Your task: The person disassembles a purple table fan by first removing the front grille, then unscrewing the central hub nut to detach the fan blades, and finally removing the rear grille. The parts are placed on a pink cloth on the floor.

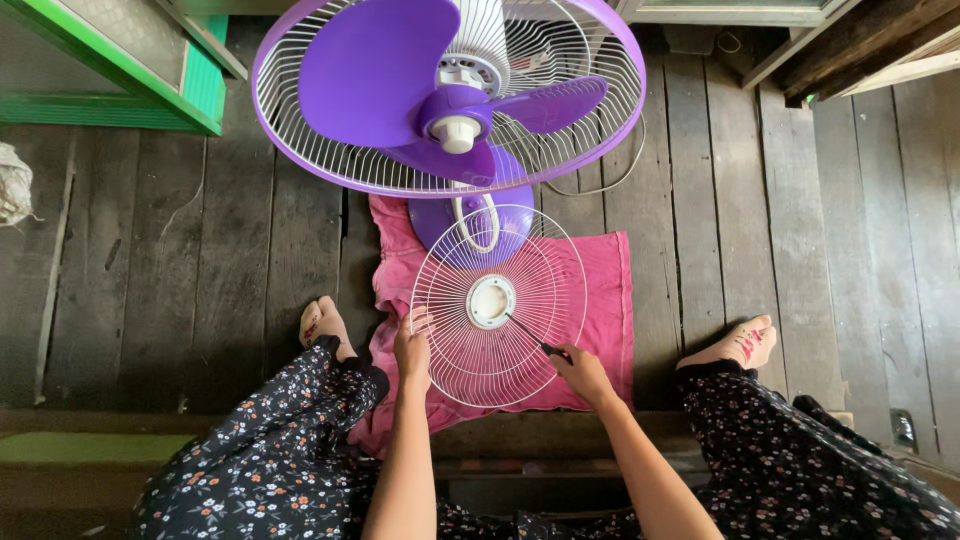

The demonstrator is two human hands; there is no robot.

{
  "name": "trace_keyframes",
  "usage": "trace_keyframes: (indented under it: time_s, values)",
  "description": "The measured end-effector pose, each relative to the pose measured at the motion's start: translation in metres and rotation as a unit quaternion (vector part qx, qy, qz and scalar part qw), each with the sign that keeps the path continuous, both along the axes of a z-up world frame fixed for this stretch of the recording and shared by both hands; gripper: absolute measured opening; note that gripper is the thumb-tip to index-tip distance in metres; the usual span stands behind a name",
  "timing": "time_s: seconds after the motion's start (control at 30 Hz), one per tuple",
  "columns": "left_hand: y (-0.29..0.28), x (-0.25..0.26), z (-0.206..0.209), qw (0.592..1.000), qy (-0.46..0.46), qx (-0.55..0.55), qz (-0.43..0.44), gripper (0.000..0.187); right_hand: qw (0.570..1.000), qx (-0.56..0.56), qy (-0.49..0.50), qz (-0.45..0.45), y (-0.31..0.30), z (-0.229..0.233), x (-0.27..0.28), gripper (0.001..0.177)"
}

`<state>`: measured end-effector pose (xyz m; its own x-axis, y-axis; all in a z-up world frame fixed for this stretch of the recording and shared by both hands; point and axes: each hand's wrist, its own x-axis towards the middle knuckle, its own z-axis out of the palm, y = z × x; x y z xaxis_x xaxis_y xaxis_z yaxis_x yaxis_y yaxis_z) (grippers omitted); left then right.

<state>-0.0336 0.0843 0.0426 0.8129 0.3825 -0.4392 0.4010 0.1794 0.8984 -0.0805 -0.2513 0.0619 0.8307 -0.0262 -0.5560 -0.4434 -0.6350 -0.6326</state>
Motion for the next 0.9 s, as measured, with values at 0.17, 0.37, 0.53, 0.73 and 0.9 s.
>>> trace_keyframes:
  time_s: [0.17, 0.37, 0.53, 0.73, 0.9]
  values:
    - [-0.001, 0.0, 0.002, 1.0, 0.013, -0.002, -0.003, 0.036, 0.998, 0.025, 0.048, -0.022, 0.0, 0.008, 0.004, 0.039]
    - [-0.002, -0.001, 0.004, 1.0, -0.001, -0.006, 0.001, 0.034, 0.992, 0.069, 0.09, -0.06, -0.001, 0.015, 0.008, 0.037]
    - [-0.003, -0.002, 0.006, 1.0, 0.011, -0.004, 0.001, 0.035, 0.991, 0.068, 0.095, -0.068, -0.004, 0.0, 0.005, 0.038]
    - [-0.004, 0.001, 0.016, 1.0, -0.004, 0.008, -0.02, 0.04, 0.999, 0.027, -0.031, 0.006, -0.008, -0.011, 0.005, 0.036]
    - [-0.011, 0.0, 0.035, 0.994, -0.045, 0.056, -0.086, 0.055, 0.933, 0.147, 0.26, -0.2, -0.014, -0.006, 0.018, 0.04]
